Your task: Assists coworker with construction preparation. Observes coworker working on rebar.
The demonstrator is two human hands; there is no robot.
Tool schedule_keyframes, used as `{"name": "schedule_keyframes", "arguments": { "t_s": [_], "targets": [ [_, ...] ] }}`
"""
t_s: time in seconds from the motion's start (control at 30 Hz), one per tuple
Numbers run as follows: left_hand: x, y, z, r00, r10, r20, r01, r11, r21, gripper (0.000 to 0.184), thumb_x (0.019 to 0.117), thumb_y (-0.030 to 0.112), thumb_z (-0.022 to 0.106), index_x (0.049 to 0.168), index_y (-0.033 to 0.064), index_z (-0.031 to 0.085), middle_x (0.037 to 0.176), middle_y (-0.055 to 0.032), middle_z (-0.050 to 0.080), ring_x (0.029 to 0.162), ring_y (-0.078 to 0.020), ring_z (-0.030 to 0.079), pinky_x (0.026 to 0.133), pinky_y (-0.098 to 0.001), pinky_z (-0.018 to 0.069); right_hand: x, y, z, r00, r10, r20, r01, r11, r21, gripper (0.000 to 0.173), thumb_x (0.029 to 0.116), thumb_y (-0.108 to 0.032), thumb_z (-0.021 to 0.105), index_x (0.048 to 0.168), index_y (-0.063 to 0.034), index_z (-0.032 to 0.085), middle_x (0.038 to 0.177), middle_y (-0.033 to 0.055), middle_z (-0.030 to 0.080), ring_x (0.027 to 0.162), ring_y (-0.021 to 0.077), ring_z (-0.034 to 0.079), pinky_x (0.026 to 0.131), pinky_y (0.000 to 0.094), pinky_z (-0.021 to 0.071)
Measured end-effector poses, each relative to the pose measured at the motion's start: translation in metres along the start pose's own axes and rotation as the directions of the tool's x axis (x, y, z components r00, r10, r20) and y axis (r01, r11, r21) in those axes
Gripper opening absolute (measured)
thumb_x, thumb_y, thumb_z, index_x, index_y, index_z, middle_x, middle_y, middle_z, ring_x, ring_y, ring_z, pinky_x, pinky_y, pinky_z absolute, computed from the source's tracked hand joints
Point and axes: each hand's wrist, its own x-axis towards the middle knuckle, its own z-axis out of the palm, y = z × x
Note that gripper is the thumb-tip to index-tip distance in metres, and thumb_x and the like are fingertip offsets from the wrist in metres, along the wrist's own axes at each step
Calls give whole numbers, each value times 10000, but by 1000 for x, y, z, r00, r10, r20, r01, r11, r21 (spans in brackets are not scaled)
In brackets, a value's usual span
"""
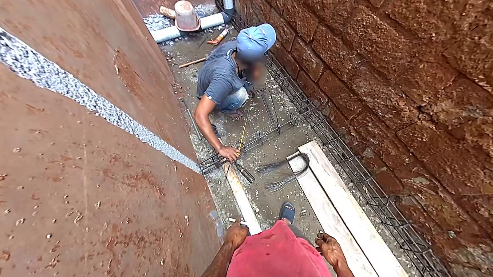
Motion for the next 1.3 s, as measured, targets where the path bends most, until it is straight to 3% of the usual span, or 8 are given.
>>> {"name": "schedule_keyframes", "arguments": {
  "t_s": [1.3],
  "targets": [
    [-5, 4, 3, 1000, -8, 13, 7, 999, 37, 694, 995, 249, 602, 1589, 29, 317, 1421, -238, 580, 1330, -355, 561, 1128, -521, 424, -1, 12, -4, 1000, -12, 11, 12, 1000, -13, 351, 1062, -171, 550, 1364, 2, 598, 1289, 241, 661, 1132, 352, 691, 1009, 522, 533]
  ]
}}
